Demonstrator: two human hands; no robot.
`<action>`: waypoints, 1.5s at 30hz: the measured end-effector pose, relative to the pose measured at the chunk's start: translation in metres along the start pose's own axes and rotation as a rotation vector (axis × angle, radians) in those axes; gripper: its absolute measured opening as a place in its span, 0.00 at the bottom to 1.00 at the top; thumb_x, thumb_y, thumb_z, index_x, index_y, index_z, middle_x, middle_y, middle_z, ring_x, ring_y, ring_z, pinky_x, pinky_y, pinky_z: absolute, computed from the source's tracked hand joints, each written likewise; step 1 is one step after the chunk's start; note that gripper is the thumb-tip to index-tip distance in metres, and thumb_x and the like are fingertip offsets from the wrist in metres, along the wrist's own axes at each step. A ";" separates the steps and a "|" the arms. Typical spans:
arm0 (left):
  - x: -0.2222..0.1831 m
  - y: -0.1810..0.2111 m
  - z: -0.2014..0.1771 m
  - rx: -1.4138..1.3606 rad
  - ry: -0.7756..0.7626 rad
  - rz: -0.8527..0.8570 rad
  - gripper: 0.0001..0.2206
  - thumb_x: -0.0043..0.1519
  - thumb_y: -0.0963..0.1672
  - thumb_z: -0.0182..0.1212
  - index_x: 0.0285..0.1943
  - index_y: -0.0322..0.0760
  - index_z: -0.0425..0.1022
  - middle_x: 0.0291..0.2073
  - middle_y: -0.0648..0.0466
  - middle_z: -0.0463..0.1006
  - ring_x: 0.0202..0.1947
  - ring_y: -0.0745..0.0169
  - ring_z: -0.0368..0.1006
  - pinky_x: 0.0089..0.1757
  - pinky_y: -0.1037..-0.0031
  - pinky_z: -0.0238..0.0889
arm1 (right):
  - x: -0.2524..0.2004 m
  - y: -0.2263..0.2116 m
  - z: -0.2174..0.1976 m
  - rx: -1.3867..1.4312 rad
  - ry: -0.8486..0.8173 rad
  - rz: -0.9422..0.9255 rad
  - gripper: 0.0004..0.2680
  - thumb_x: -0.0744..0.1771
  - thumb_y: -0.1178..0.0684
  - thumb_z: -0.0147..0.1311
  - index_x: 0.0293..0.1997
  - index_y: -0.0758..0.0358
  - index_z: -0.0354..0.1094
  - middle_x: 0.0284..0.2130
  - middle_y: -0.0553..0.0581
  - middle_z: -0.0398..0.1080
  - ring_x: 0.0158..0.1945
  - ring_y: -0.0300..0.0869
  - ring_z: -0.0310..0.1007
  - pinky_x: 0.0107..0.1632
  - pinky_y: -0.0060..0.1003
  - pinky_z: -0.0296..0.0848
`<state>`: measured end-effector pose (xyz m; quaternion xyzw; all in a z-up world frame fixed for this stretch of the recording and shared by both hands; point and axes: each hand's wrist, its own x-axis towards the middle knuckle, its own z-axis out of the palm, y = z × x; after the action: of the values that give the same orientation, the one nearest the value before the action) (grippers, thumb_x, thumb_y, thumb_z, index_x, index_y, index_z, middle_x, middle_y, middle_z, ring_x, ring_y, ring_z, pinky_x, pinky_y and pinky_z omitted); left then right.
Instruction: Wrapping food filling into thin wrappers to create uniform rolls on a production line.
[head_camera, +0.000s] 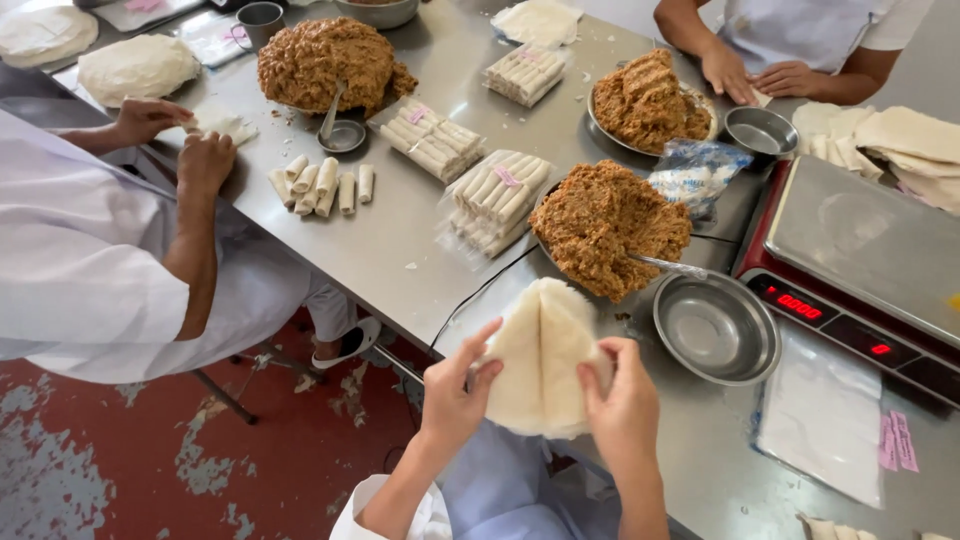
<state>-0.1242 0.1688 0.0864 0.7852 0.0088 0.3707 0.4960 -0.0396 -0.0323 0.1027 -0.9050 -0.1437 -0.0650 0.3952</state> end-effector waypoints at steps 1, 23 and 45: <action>-0.002 0.006 0.000 -0.001 -0.006 -0.007 0.19 0.67 0.41 0.60 0.68 0.43 0.72 0.22 0.62 0.69 0.27 0.74 0.73 0.49 0.73 0.79 | -0.001 -0.015 -0.009 -0.002 -0.003 0.008 0.11 0.66 0.49 0.57 0.50 0.55 0.65 0.41 0.53 0.75 0.42 0.50 0.75 0.45 0.43 0.69; -0.002 0.006 -0.016 -0.055 0.008 -0.091 0.06 0.62 0.39 0.65 0.46 0.41 0.81 0.39 0.56 0.84 0.38 0.65 0.80 0.41 0.78 0.72 | -0.041 0.151 -0.058 0.086 0.582 0.032 0.09 0.75 0.51 0.56 0.54 0.69 0.70 0.44 0.62 0.70 0.47 0.50 0.68 0.53 0.44 0.66; -0.026 0.028 0.071 -0.633 -0.768 -0.564 0.28 0.70 0.54 0.39 0.75 0.35 0.59 0.56 0.49 0.73 0.53 0.62 0.74 0.48 0.71 0.76 | -0.068 0.114 -0.089 -0.114 0.238 0.062 0.13 0.69 0.52 0.53 0.60 0.60 0.70 0.50 0.58 0.75 0.51 0.47 0.74 0.54 0.41 0.69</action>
<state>-0.1106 0.0899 0.0771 0.6439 -0.0743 -0.1036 0.7544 -0.0692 -0.1854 0.0678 -0.9158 -0.0638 -0.1675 0.3594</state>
